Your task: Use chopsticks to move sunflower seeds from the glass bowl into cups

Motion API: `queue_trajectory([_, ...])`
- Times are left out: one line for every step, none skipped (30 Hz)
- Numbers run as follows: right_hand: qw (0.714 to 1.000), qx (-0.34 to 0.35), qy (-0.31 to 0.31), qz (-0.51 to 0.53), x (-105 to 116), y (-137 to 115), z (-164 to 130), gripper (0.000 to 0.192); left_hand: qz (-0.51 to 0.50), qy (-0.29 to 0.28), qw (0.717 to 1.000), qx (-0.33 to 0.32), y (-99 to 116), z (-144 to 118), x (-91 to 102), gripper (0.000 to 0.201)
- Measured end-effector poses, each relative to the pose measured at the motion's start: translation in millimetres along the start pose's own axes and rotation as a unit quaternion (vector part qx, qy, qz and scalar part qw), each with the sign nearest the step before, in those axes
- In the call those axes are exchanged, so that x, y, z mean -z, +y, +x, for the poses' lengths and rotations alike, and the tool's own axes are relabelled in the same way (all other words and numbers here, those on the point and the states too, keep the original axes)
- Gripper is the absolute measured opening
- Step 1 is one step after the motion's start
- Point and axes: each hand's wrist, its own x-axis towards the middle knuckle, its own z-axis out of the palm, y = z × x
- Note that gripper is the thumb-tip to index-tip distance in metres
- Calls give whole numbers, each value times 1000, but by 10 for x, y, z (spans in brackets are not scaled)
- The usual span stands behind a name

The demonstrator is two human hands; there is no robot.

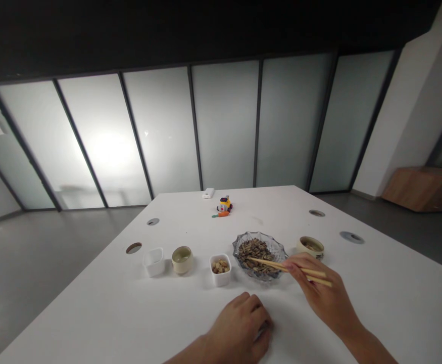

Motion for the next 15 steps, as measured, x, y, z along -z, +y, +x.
queue_trajectory([1000,-1,6,-4,0,3,0,27,0,0,1000,0,-2,0,-3,14])
queue_trajectory([1000,-2,9,-8,0,4,2,28,0,-1,1000,0,-4,0,-5,13])
queue_trajectory([1000,-6,10,-12,-2,4,4,30,1,-2,1000,1,-6,0,-7,12])
queue_trajectory([1000,-10,8,-15,-5,0,6,32,1,-3,1000,2,-7,1,-8,11])
queue_trajectory([1000,-15,5,-17,-8,-6,9,34,0,-4,1000,3,-9,3,-10,11])
queue_trajectory([1000,-20,0,-18,-12,-13,11,36,0,-5,1000,3,-10,6,-12,12])
queue_trajectory([1000,-24,-6,-17,-14,-22,13,38,0,-6,1000,2,-12,9,-16,13])
queue_trajectory([999,-25,-13,-15,-17,-31,15,38,0,-6,1000,1,-14,13,-20,13])
queue_trajectory([999,-23,-19,-10,-18,-39,16,37,1,-6,1000,1,-17,19,-26,13])
queue_trajectory([1000,-18,-23,-6,-19,-44,17,36,2,-7,1000,1,-20,25,-32,14])
queue_trajectory([1000,-12,-25,-1,-19,-47,17,34,3,-7,1000,2,-24,31,-38,14])
queue_trajectory([1000,-8,-25,2,-20,-45,15,33,5,-7,1000,3,-29,36,-44,14])
queue_trajectory([1000,-5,-23,3,-21,-41,13,32,6,-6,1000,4,-33,40,-49,14])
queue_trajectory([1000,-6,-19,2,-23,-33,10,32,6,-5,1000,4,-37,43,-53,14])
queue_trajectory([1000,-9,-15,-1,-25,-24,5,32,7,-4,1000,4,-39,44,-54,14])
